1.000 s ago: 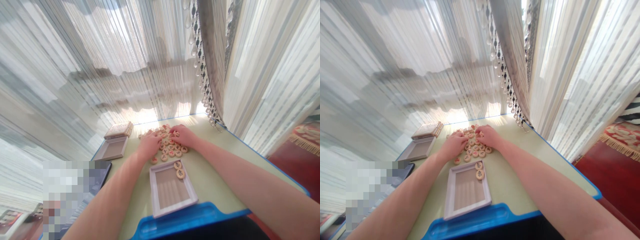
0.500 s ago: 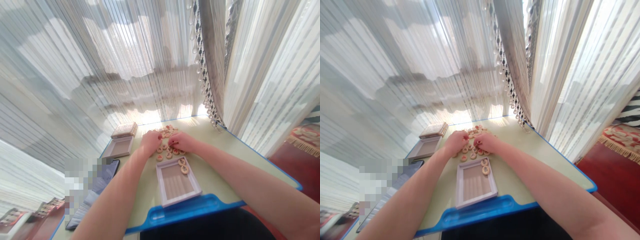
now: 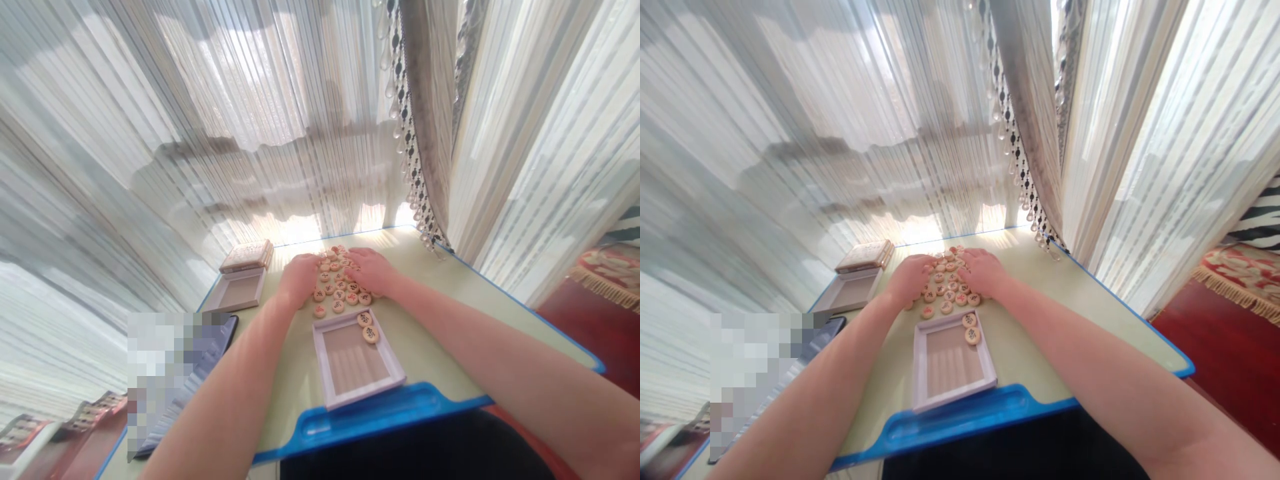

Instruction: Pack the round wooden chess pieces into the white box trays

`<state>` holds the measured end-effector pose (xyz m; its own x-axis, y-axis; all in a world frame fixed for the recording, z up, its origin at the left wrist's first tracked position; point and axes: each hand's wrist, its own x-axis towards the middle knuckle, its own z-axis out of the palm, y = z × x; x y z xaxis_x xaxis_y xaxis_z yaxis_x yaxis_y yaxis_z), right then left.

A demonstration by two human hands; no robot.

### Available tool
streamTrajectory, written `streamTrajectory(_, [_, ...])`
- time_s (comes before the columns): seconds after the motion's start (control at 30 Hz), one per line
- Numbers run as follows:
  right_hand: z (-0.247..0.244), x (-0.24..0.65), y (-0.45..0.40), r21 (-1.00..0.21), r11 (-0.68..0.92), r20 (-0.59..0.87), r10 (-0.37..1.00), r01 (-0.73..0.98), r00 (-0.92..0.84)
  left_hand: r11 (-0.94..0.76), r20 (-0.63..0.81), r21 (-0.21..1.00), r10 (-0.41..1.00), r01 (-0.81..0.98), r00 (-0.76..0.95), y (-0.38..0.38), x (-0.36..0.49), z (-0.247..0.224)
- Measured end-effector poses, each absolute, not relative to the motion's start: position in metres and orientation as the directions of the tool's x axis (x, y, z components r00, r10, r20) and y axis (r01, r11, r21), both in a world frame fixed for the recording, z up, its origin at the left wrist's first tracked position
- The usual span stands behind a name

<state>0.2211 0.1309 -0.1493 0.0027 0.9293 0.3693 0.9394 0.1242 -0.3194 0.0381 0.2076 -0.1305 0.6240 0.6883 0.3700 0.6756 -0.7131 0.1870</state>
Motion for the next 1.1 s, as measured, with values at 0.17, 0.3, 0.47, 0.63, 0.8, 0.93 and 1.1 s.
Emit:
streamTrajectory(0.17, [-0.16,0.236,0.142,-0.382,0.006,0.171,0.983,0.924,0.064,-0.698,0.243,0.272,0.716,0.662,0.654,0.214,0.037,-0.135])
streamTrajectory(0.3, [-0.157,0.238,0.141,-0.42,0.11,0.215,0.976,0.901,-0.019,-0.546,0.23,0.502,0.832,0.67,0.506,0.218,0.033,-0.133])
streamTrajectory(0.47, [-0.15,0.233,0.136,-0.342,0.119,0.268,0.963,0.932,-0.025,-0.64,0.276,0.448,0.763,0.624,0.584,0.22,0.03,-0.134])
streamTrajectory(0.63, [-0.148,0.225,0.135,-0.264,0.13,0.314,0.948,0.956,-0.043,-0.781,0.26,0.214,0.624,0.586,0.737,0.215,0.033,-0.134])
streamTrajectory(0.8, [-0.149,0.222,0.134,-0.192,0.24,0.306,0.936,0.951,-0.175,-0.79,0.256,0.038,0.599,0.612,0.759,0.208,0.033,-0.127])
streamTrajectory(0.93, [-0.148,0.222,0.132,-0.183,0.173,0.31,0.944,0.968,-0.11,-0.79,0.215,0.005,0.6,0.614,0.771,0.21,0.032,-0.125])
streamTrajectory(1.1, [-0.149,0.222,0.131,-0.173,0.195,0.256,0.955,0.965,-0.147,-0.753,0.15,0.034,0.654,0.657,0.741,0.213,0.032,-0.122])
